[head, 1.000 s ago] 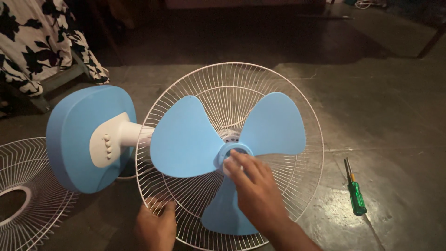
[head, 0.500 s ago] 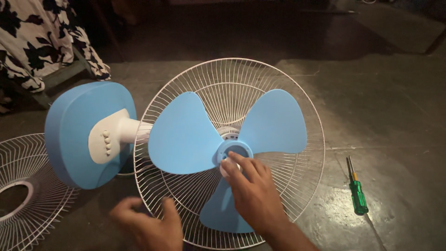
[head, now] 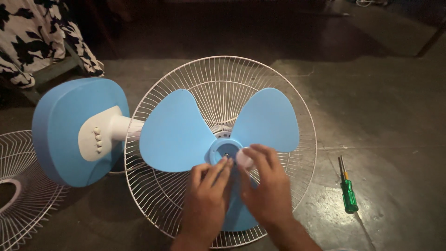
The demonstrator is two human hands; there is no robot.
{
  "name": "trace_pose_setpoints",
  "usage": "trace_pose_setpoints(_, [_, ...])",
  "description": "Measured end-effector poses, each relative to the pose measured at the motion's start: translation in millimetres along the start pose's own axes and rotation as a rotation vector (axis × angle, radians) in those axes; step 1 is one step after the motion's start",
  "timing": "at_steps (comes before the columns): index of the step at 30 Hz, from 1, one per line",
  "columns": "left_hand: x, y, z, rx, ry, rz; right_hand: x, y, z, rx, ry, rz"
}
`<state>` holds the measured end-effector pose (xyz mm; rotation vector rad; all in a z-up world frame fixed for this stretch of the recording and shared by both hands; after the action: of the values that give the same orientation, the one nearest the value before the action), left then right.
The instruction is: The person reassembles an electric fan by attaching the rear motor cover, then the front wire cage, followed by the fan blades, and finally securing the blade nut. The person uses a screwdriver to tighten a screw on the motor housing before placing the cover.
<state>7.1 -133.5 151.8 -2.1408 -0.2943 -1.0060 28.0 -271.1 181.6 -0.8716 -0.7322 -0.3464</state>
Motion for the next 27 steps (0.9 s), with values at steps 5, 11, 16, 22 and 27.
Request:
trace_pose_setpoints(5, [0,14,2,0.042,-0.003,-0.030,6,-10,-10,0.048,0.052,0.006])
trace_pose_setpoints(11, [7,12,-1,0.025,-0.094,-0.172,9,-11,-11,0.113,0.011,0.034])
trace_pose_setpoints(16, [22,10,-3,0.090,-0.129,-0.199,12,-15,-17,0.078,0.059,0.014])
trace_pose_setpoints(22, [28,16,3,0.078,-0.190,-0.119,11,-14,-15,0.119,-0.021,0.035])
trace_pose_setpoints(27, [28,12,1,0.069,-0.151,-0.212,7,-3,-10,0.136,-0.040,0.046])
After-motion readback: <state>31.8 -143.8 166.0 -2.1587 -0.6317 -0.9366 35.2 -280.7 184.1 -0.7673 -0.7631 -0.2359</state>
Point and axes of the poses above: each hand's wrist, its own x-axis towards the middle knuckle, its own y-axis out of the palm, z = x × y, the point moved 5 cm from there along x, towards the middle knuckle, and after that the axes turned 12 degrees about -x, right-handed, at the moved point
